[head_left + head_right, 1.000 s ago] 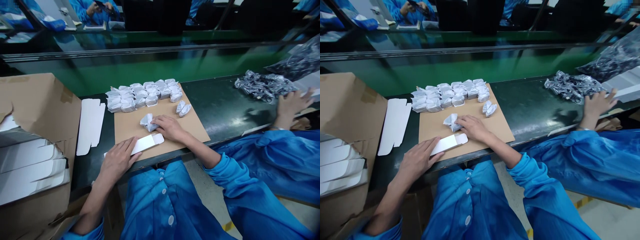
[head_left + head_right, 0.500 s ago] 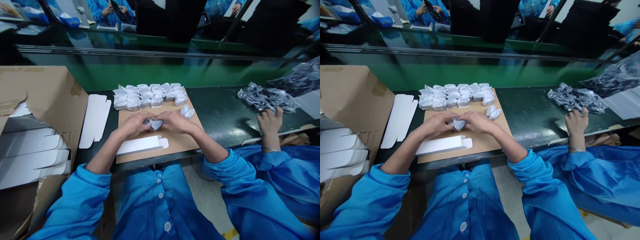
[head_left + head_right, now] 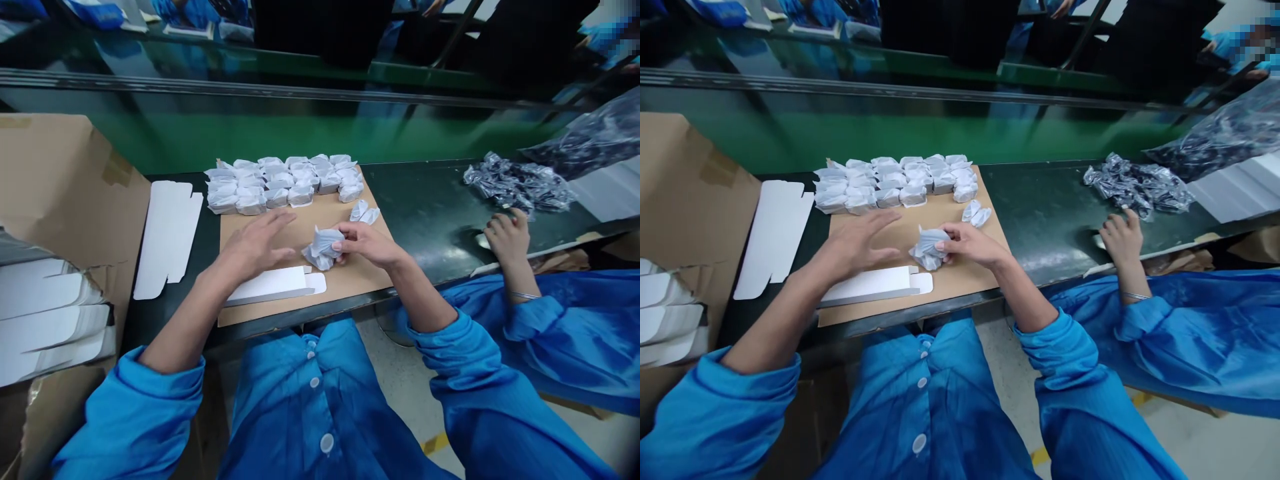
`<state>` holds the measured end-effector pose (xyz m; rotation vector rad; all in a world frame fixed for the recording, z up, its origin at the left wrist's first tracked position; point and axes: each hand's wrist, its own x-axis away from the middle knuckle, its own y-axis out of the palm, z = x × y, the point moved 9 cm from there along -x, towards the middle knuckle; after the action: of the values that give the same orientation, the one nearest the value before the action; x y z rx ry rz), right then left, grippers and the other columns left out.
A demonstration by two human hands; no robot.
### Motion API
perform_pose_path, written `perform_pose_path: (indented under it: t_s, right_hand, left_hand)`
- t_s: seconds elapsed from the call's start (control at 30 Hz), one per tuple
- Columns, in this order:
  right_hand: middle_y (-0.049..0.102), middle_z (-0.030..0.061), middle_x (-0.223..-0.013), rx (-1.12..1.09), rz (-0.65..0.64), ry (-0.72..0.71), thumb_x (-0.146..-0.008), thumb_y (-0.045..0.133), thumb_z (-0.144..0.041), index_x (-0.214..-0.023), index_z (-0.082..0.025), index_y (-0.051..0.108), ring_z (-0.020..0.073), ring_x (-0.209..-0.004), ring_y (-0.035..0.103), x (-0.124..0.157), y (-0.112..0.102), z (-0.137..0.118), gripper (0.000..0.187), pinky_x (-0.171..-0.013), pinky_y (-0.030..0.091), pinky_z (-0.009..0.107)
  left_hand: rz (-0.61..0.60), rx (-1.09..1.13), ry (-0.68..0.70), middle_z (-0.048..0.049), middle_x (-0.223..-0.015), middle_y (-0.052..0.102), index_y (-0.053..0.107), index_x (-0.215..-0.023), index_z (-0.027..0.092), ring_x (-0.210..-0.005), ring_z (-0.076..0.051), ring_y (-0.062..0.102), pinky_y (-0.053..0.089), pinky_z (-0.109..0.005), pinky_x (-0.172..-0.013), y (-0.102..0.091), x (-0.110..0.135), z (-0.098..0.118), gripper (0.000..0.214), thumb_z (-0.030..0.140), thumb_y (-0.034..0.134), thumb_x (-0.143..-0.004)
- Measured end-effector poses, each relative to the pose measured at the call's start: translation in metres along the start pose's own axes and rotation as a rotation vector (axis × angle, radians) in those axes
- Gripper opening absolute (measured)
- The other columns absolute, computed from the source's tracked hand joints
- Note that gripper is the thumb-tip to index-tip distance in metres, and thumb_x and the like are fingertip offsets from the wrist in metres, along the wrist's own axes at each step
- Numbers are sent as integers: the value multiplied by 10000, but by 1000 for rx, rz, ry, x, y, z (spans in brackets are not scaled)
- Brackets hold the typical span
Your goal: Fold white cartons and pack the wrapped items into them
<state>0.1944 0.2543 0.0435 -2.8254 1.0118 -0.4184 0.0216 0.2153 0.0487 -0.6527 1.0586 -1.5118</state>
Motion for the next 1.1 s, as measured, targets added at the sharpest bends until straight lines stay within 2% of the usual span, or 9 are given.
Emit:
perform_pose_path:
  t_s: [0.1, 0.23, 0.4, 0.53, 0.7, 0.8, 0.87, 0.97, 1.1]
  right_hand:
    - [648, 12, -810, -138, -1, -73, -785, 739, -422, -983, -134, 597, 112, -667, 630, -4, 12, -10, 377, -612, 548, 235]
    - [628, 12, -812, -211, 68, -139, -805, 717, -433, -943, -132, 601, 93, -644, 619, -8, 18, -31, 351, -587, 546, 214]
    - [593, 1, -760, -243, 245, -168, -800, 707, -424, -885, -143, 605, 76, -573, 551, -3, 7, -36, 311, -498, 502, 195]
    - [533, -10, -695, -321, 407, -209, -862, 596, -474, -829, -172, 572, 86, -510, 492, 13, -8, -26, 304, -421, 450, 212]
    - [614, 40, -752, 310, 421, 16, -945, 442, -482, -944, -176, 572, 155, -599, 583, 20, -5, 5, 333, -539, 493, 276]
    - [675, 114, -853, 676, 497, 139, -938, 499, -450, -1079, -149, 601, 255, -836, 649, 29, -14, 15, 348, -749, 507, 371]
    - [675, 154, -1062, 885, 489, 98, -945, 501, -455, -1206, -157, 579, 300, -1019, 625, 33, -16, 11, 403, -862, 483, 428]
    - [589, 121, -1299, 1051, 271, -99, -923, 568, -389, -1339, -203, 510, 285, -1206, 536, 30, -2, 7, 460, -974, 449, 430]
    - [649, 98, -1144, 941, 297, -151, -853, 657, -277, -1173, -158, 607, 244, -1056, 588, 26, -2, 5, 344, -919, 470, 388]
  left_hand:
    - [-116, 215, 74, -83, -1431, 529, 446, -1414, 229, -1284, -289, 507, 426, -422, -1042, 15, -5, 27, 764, 481, 715, -745]
    - [-129, 432, 24, -36, -995, 723, 666, -1094, 164, -882, -212, 658, 511, -322, -789, 22, -14, 36, 411, 484, 586, -848]
    - [159, 11, 100, -98, -1232, 640, 676, -1101, 166, -1103, -271, 571, 482, -409, -926, 1, -15, 33, 276, 219, 495, -899]
    - [180, -237, -15, -162, -1389, 526, 635, -1214, 151, -1248, -345, 465, 491, -497, -936, -5, -15, 12, 388, 122, 381, -921]
    - [40, -216, -75, -145, -1598, 255, 261, -1526, 213, -1454, -394, 236, 314, -585, -1126, -3, 3, -11, 755, 298, 613, -864]
    - [-5, -174, 26, -101, -1582, 317, 333, -1495, 236, -1448, -334, 295, 316, -512, -1149, 1, 39, -7, 734, 474, 608, -858]
    - [-69, -145, 106, -73, -1519, 435, 367, -1475, 273, -1374, -302, 428, 392, -466, -1103, 11, 68, -4, 755, 585, 599, -827]
    - [-69, -183, 127, -71, -1368, 597, 448, -1425, 283, -1215, -282, 581, 485, -425, -982, 22, 100, -7, 621, 583, 511, -885]
    - [99, -300, 156, -118, -1187, 695, 489, -1394, 208, -1003, -277, 682, 534, -376, -813, 16, 117, 2, 527, 473, 480, -938]
